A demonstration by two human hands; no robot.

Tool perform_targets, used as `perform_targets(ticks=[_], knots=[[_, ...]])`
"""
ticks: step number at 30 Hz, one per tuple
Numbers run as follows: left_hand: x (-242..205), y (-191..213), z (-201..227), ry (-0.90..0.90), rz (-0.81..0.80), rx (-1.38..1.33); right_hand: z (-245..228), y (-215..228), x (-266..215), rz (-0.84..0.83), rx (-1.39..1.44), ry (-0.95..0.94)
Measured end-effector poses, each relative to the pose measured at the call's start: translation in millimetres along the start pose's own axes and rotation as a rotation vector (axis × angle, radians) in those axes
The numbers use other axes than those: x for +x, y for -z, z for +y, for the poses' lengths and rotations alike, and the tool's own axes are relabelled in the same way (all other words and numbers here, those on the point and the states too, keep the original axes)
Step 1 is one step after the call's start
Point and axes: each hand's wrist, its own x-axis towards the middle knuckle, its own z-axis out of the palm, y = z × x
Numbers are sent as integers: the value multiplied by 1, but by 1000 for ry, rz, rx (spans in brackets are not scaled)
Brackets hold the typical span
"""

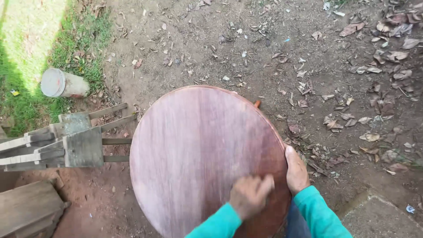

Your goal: The person manually sands a round wooden tabletop to prepare it for refinishing.

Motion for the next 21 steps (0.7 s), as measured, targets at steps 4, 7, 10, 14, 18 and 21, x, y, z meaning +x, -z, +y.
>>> perform_targets(ticks=[4,7,10,14,18,21], knots=[[30,19,-26,-179,-123,70,2,3,3,-22,48,-27],[123,-13,-91,-160,201,280,7,6,4,-4,-108,80],[181,-42,-145,47,158,283,6,4,7,8,48,-1],[140,-26,-105,247,212,253,7,5,6,46,43,-35],[0,-18,-15,-1,-15,208,10,3,4,16,-36,8],[-2,-19,-6,-242,-279,141,7,4,2,17,252,-280]])
